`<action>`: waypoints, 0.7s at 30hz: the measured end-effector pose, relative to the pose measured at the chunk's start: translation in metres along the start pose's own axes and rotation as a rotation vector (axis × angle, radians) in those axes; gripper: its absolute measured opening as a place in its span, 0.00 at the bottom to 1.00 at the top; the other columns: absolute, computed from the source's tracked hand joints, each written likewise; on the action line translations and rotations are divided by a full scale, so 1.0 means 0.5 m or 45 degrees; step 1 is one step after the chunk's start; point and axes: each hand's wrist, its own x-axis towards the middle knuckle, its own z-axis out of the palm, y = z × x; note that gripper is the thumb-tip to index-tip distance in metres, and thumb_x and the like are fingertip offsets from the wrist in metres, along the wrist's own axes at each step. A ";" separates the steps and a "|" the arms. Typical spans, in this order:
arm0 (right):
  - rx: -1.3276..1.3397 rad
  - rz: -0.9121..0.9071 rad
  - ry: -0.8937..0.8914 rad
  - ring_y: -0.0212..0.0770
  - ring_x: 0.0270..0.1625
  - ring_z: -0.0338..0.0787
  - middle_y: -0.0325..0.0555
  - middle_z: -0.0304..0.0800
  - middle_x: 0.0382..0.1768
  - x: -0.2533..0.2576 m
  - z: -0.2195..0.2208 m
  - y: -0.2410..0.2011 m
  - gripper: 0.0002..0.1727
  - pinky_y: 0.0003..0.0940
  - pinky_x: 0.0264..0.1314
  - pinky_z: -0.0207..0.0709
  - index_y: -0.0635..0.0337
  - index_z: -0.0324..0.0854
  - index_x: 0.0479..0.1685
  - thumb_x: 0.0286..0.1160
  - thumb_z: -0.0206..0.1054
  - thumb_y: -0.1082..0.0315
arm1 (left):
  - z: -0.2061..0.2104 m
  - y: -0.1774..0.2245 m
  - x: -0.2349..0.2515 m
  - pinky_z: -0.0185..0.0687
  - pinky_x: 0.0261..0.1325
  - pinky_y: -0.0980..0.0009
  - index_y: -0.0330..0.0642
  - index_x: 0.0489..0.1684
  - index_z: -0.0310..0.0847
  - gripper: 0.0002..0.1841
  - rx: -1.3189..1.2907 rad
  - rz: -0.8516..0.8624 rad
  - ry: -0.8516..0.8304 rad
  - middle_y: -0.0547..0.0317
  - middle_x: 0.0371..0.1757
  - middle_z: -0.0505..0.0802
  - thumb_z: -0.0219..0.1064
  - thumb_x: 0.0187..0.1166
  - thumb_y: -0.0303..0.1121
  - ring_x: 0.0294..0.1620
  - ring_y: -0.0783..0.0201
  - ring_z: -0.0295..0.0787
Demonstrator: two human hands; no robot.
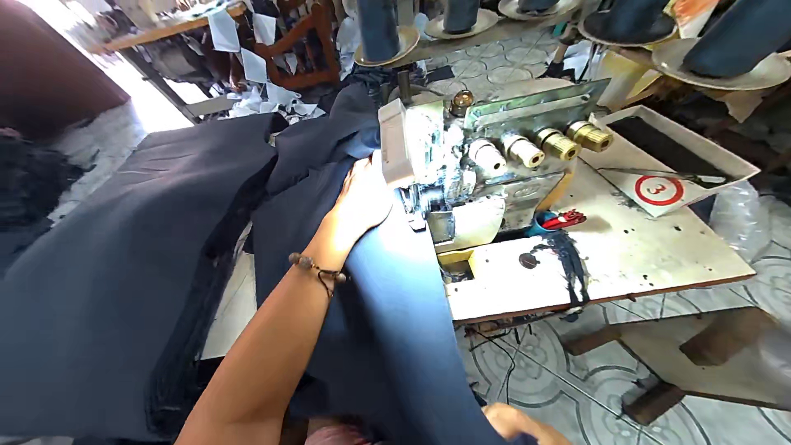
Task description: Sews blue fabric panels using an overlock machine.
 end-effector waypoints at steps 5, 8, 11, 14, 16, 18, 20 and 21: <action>-0.054 0.108 0.367 0.04 0.54 0.84 0.06 0.90 0.50 0.048 -0.005 0.022 0.10 0.10 0.60 0.78 0.34 0.87 0.56 0.85 0.62 0.56 | -0.026 -0.004 0.073 0.64 0.83 0.43 0.19 0.81 0.59 0.39 -0.081 0.034 0.040 0.21 0.77 0.74 0.76 0.70 0.22 0.81 0.30 0.70; -0.239 0.145 0.595 0.08 0.53 0.86 0.11 0.93 0.48 0.086 -0.007 0.038 0.12 0.15 0.61 0.81 0.36 0.89 0.55 0.85 0.62 0.50 | 0.064 -0.103 0.212 0.76 0.75 0.43 0.24 0.79 0.65 0.36 0.093 0.147 0.313 0.27 0.74 0.78 0.74 0.72 0.33 0.77 0.33 0.76; -0.362 0.177 0.766 0.13 0.50 0.88 0.22 0.94 0.43 0.126 -0.002 0.040 0.11 0.18 0.61 0.83 0.55 0.88 0.48 0.83 0.61 0.61 | 0.043 -0.090 0.229 0.70 0.74 0.36 0.31 0.78 0.70 0.26 0.193 0.018 0.286 0.31 0.75 0.79 0.65 0.80 0.28 0.79 0.32 0.73; -0.338 0.209 0.827 0.15 0.47 0.89 0.25 0.93 0.39 0.152 0.000 0.034 0.10 0.19 0.57 0.84 0.59 0.86 0.44 0.83 0.60 0.66 | -0.018 -0.030 0.041 0.72 0.73 0.32 0.30 0.75 0.71 0.22 0.062 -0.026 0.282 0.30 0.72 0.83 0.58 0.89 0.36 0.74 0.32 0.79; -0.271 0.200 0.804 0.15 0.46 0.90 0.24 0.94 0.39 0.159 -0.006 0.028 0.08 0.19 0.57 0.85 0.58 0.86 0.46 0.83 0.61 0.69 | 0.007 -0.055 -0.104 0.78 0.73 0.39 0.27 0.78 0.66 0.33 -0.060 -0.016 0.354 0.29 0.74 0.81 0.63 0.86 0.48 0.72 0.36 0.82; -0.204 0.292 0.733 0.13 0.35 0.87 0.20 0.91 0.34 0.165 -0.021 0.016 0.06 0.14 0.42 0.84 0.53 0.84 0.48 0.83 0.61 0.67 | 0.065 -0.098 -0.267 0.73 0.76 0.36 0.20 0.75 0.68 0.46 -0.152 -0.069 0.408 0.21 0.77 0.76 0.79 0.67 0.52 0.77 0.28 0.74; -0.086 0.386 0.658 0.13 0.20 0.77 0.19 0.84 0.24 0.176 -0.037 0.003 0.05 0.12 0.23 0.74 0.48 0.81 0.46 0.84 0.59 0.65 | 0.108 -0.144 -0.376 0.68 0.75 0.30 0.21 0.66 0.80 0.39 -0.063 -0.127 0.391 0.18 0.76 0.76 0.80 0.64 0.49 0.77 0.21 0.72; 0.020 0.401 0.631 0.14 0.17 0.74 0.19 0.83 0.22 0.182 -0.040 0.000 0.05 0.12 0.19 0.70 0.47 0.79 0.45 0.85 0.58 0.64 | 0.104 -0.164 -0.401 0.70 0.70 0.29 0.25 0.56 0.87 0.28 0.016 -0.130 0.392 0.20 0.70 0.80 0.77 0.67 0.44 0.71 0.21 0.76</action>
